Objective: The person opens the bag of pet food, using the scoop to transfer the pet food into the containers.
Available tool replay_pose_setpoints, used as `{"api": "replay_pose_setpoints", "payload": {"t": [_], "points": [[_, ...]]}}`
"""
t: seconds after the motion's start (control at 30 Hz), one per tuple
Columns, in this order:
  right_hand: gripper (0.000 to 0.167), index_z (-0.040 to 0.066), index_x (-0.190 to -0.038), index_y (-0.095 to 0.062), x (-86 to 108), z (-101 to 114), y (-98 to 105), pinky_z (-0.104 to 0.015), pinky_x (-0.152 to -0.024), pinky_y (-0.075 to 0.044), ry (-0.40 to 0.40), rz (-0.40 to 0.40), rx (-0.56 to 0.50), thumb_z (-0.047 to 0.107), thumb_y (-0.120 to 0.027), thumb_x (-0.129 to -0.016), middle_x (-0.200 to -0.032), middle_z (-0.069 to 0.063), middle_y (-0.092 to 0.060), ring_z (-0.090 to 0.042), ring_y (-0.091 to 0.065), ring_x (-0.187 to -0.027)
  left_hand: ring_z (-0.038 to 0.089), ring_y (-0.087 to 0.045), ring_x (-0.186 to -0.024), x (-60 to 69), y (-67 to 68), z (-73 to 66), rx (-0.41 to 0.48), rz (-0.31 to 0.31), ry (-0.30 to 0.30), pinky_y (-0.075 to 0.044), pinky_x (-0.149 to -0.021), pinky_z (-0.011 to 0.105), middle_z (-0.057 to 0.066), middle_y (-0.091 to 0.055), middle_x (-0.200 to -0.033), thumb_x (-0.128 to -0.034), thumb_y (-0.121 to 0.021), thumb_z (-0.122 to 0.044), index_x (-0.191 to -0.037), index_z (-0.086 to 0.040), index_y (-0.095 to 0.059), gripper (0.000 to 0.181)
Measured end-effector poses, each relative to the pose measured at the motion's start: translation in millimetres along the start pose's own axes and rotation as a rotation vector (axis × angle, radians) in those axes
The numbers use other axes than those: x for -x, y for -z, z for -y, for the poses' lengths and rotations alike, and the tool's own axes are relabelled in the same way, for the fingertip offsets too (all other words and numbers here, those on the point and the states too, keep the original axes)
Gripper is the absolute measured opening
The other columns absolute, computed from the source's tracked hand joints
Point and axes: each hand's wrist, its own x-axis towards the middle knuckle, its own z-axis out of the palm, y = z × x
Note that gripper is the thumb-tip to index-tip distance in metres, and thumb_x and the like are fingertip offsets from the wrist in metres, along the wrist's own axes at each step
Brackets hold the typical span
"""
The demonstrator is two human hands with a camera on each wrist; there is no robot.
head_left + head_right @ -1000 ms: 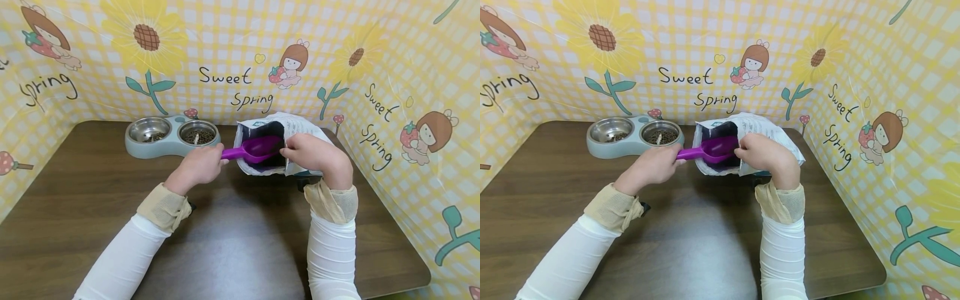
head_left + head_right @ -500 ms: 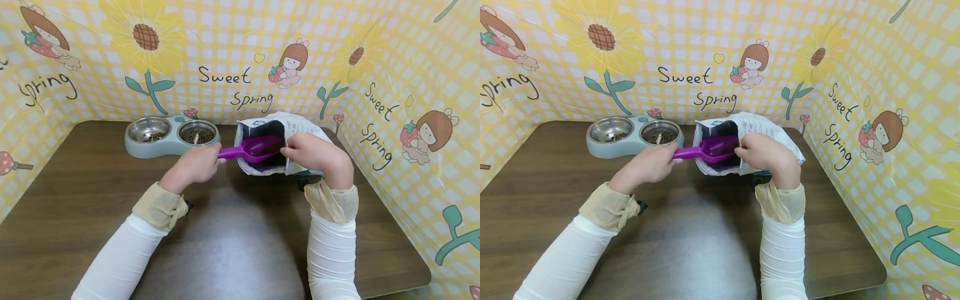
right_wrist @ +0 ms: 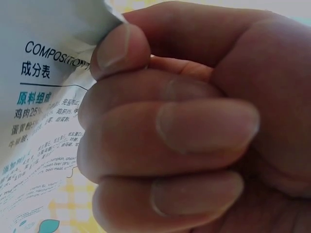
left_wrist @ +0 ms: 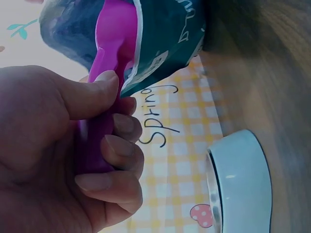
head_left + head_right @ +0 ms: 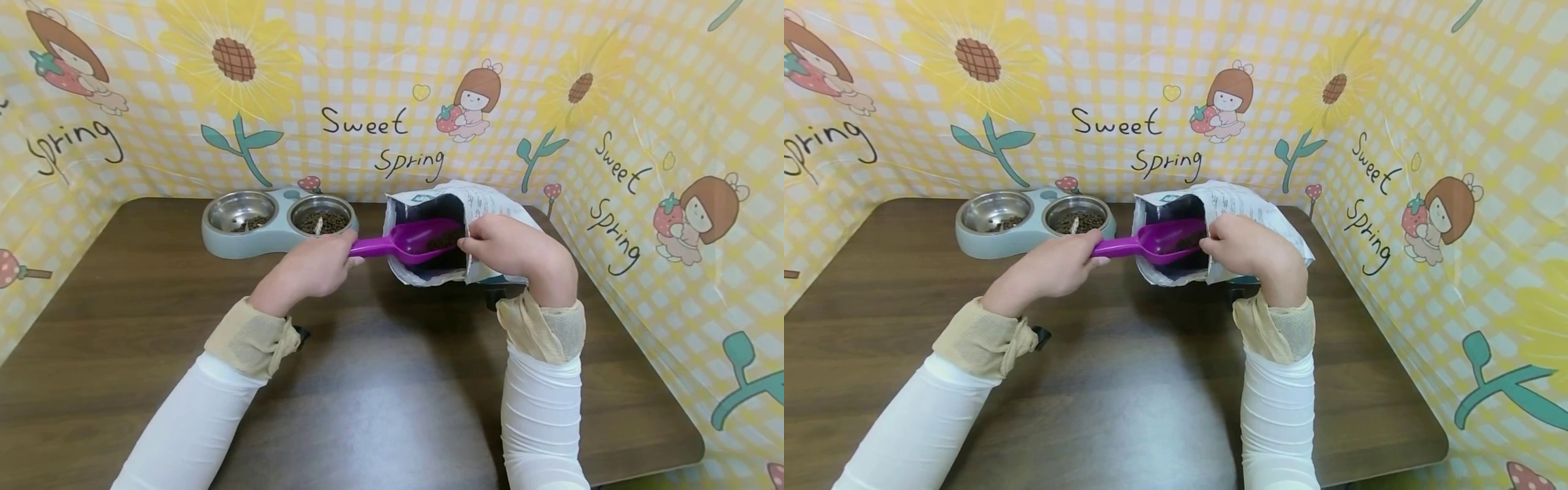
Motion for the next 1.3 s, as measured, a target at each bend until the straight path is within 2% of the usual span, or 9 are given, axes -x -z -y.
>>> {"api": "replay_pose_setpoints", "payload": {"t": [0.3, 0.47, 0.73, 0.87, 1.1, 1.3], "points": [[0.043, 0.015, -0.069, -0.052, -1.4, 0.8, 0.3, -0.034, -0.072, -0.042, -0.005, 0.003, 0.005, 0.025, -0.055, -0.111, -0.069, 0.003, -0.044, -0.018, -0.048, -0.069, 0.026, -0.062, -0.082, 10.3, 12.4, 5.6, 0.022, 0.001, 0.003, -0.056, -0.078, 0.045, 0.01, -0.064, -0.092, -0.1133, -0.057, -0.029, -0.119, -0.004, -0.058, 0.025], [0.043, 0.015, -0.069, -0.051, -1.5, 0.1, 0.3, -0.034, -0.073, -0.041, -0.012, 0.005, 0.005, 0.024, -0.054, -0.111, -0.069, 0.004, -0.044, -0.018, -0.048, -0.07, 0.025, -0.06, -0.078, 16.1, 18.4, 11.4, 0.027, 0.007, 0.006, -0.053, -0.073, 0.042, 0.009, -0.061, -0.088, -0.1137, -0.056, -0.029, -0.115, -0.006, -0.057, 0.024], [0.042, 0.014, -0.069, -0.051, -2.7, 0.1, 0.0, -0.034, -0.072, -0.042, -0.024, 0.017, 0.004, 0.022, -0.054, -0.11, -0.069, 0.003, -0.044, -0.019, -0.048, -0.069, 0.021, -0.054, -0.073, 22.9, 27.4, 25.9, 0.092, 0.039, -0.008, -0.046, -0.068, 0.035, 0.006, -0.055, -0.087, -0.1142, -0.056, -0.029, -0.11, -0.009, -0.054, 0.021], [0.041, 0.014, -0.07, -0.051, -3.1, 0.1, 0.0, -0.034, -0.072, -0.042, -0.027, 0.018, 0.005, 0.022, -0.054, -0.11, -0.069, 0.003, -0.044, -0.019, -0.048, -0.069, 0.02, -0.051, -0.073, 26.0, 32.3, 33.3, 0.122, 0.054, -0.022, -0.044, -0.069, 0.034, 0.006, -0.053, -0.086, -0.1141, -0.056, -0.027, -0.111, -0.009, -0.055, 0.018], [0.041, 0.013, -0.07, -0.052, -3.1, -0.2, -0.3, -0.034, -0.073, -0.042, -0.034, 0.019, 0.006, 0.023, -0.054, -0.11, -0.07, 0.002, -0.044, -0.019, -0.049, -0.07, 0.02, -0.051, -0.074, 32.0, 40.1, 45.8, 0.122, 0.076, -0.043, -0.043, -0.072, 0.035, 0.004, -0.053, -0.084, -0.1142, -0.055, -0.026, -0.109, -0.012, -0.053, 0.015], [0.04, 0.013, -0.072, -0.054, -3.5, -0.6, -1.2, -0.034, -0.072, -0.042, -0.038, 0.021, 0.001, 0.023, -0.054, -0.11, -0.07, 0.002, -0.045, -0.02, -0.05, -0.071, 0.02, -0.051, -0.074, 38.3, 47.9, 60.2, 0.139, 0.105, -0.013, -0.041, -0.07, 0.035, 0.004, -0.055, -0.088, -0.1148, -0.054, -0.032, -0.117, -0.015, -0.055, 0.017]]}}
